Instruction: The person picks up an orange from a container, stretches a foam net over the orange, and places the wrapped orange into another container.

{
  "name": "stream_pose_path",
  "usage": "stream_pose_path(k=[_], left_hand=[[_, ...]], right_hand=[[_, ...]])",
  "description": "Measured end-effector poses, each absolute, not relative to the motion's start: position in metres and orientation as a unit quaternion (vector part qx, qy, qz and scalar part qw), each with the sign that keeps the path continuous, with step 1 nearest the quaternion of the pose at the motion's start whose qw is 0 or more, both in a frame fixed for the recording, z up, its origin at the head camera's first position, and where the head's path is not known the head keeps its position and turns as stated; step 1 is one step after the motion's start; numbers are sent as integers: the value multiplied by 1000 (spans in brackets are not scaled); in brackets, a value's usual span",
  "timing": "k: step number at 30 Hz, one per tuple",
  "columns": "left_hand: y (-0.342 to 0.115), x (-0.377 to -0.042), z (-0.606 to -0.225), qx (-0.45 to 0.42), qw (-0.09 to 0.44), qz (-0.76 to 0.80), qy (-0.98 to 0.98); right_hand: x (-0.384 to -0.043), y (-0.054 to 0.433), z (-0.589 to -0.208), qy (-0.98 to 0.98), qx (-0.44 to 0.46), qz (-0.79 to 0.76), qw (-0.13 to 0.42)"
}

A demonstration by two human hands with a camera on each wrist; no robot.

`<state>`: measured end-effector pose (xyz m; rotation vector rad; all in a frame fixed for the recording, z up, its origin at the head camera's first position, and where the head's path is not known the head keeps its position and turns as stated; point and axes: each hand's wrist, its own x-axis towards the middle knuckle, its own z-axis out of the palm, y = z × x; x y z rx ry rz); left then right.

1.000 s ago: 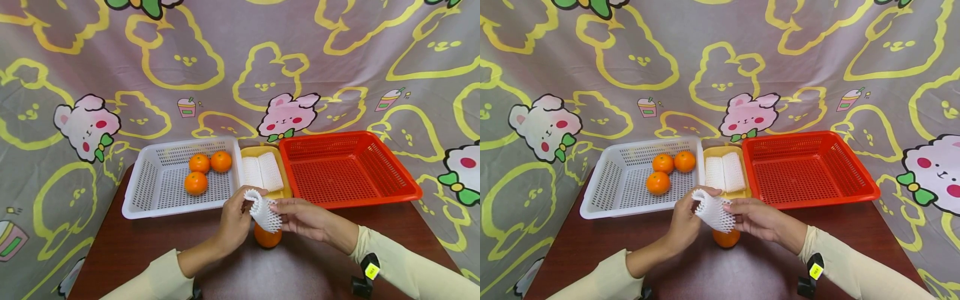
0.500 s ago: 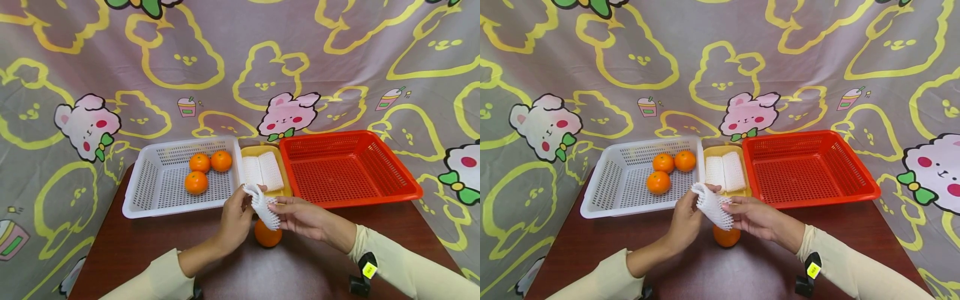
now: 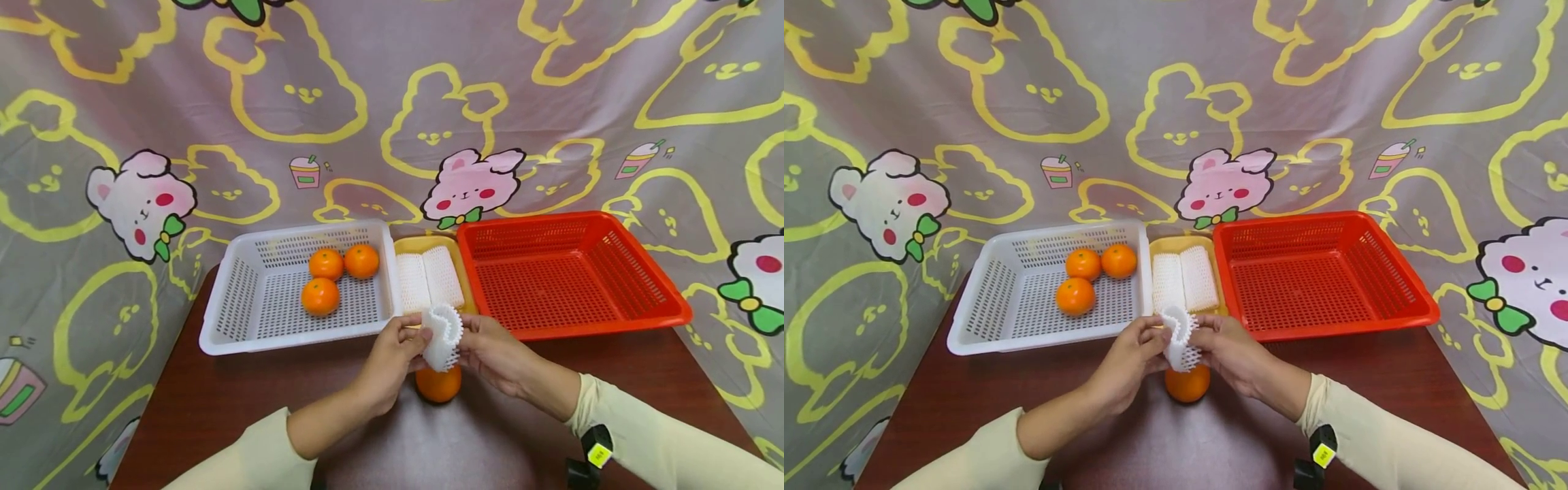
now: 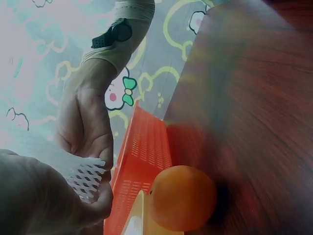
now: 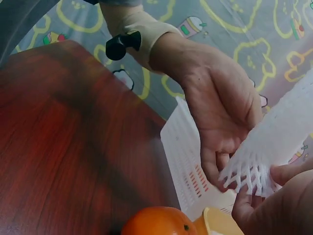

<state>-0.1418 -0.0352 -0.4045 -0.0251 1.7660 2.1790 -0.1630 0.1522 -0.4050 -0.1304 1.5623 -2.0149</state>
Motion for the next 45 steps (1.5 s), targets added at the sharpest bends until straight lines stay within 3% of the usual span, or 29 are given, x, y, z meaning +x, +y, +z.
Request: stream_pose_path(k=[3,10,15,21,28,33,40,45], left_hand=[[-38,-144,-405,-23,195,771,606],[-52,-151,-410,-40,336,795,504],[-58,-152,-414,-27,353,795,493],[-60,-158,-418,-16,323,843,430],[-63,-159,-421,-30,283,887,363],[-58,-152,-427,-65,236,850,467],[-41,-136,-440,-120,107,724,671],[-33,-134,-454,-140,81,688,707]], right_hand=[[-163,153,-405,589,-36,-757,281],[-167,160,-404,558,-9,-773,301],[-168,166,-407,495,-11,-805,327],[-167,172,-409,433,-9,-832,348],[-163,177,-415,443,29,-832,332],[-155,176,-426,470,45,-827,303],[-144,165,-447,578,81,-770,258],[-142,158,-460,632,122,-732,221]])
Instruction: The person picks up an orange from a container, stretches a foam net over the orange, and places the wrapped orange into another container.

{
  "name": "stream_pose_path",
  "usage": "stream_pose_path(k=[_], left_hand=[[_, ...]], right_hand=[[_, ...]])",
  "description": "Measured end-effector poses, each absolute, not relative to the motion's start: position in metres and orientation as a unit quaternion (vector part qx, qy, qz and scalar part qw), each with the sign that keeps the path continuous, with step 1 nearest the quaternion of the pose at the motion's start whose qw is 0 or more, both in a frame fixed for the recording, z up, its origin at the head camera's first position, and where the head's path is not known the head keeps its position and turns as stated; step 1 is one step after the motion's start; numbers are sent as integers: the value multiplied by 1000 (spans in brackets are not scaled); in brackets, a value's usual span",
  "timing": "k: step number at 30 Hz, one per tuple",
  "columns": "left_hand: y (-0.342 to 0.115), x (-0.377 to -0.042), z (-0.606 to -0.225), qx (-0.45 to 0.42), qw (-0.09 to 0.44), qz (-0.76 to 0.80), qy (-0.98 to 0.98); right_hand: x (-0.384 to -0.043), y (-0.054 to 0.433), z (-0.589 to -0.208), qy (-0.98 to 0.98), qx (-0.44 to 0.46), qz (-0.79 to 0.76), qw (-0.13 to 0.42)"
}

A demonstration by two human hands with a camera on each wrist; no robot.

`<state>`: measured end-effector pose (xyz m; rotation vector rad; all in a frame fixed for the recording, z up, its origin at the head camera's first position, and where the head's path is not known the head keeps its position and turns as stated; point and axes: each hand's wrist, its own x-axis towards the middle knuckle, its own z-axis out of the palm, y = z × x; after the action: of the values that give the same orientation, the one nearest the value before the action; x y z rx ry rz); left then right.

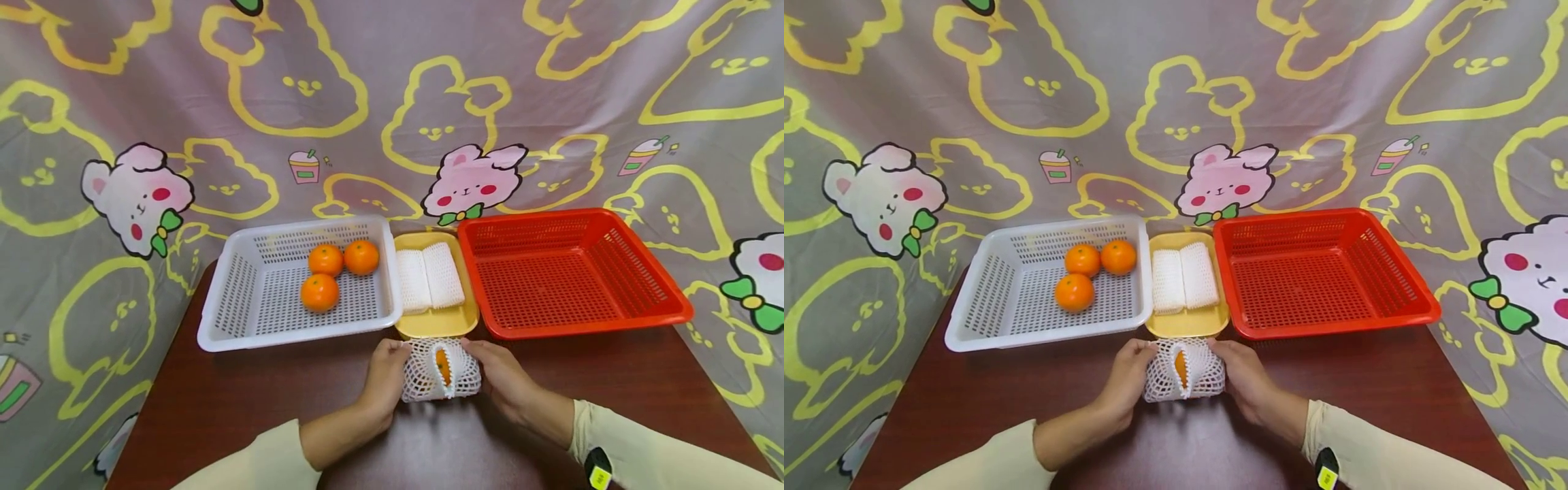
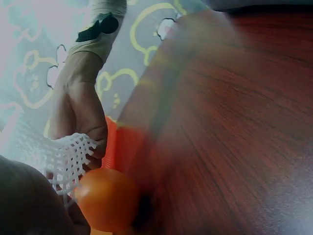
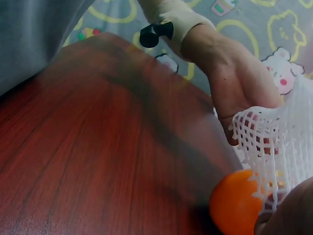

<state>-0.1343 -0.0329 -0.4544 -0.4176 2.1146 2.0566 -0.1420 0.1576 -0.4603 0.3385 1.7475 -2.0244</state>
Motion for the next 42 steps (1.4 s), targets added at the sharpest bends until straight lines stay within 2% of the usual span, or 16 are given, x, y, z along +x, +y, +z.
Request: stream_pose_path(k=[10,22,32,37,42], left_hand=[[-26,-134,-477,-141,50,615,775],[-22,-129,-488,-127,52,585,799],[-20,-126,-495,-131,50,630,764],[-19,-128,-490,-124,58,615,777],[-19,-131,-488,-119,41,628,768]], right_hand=[[-143,140,-487,699,175,-678,147],[-139,132,-496,759,163,-615,137],[-136,123,-491,711,189,-667,123],[-138,122,-492,692,198,-687,101],[-139,120,-488,686,203,-695,74]])
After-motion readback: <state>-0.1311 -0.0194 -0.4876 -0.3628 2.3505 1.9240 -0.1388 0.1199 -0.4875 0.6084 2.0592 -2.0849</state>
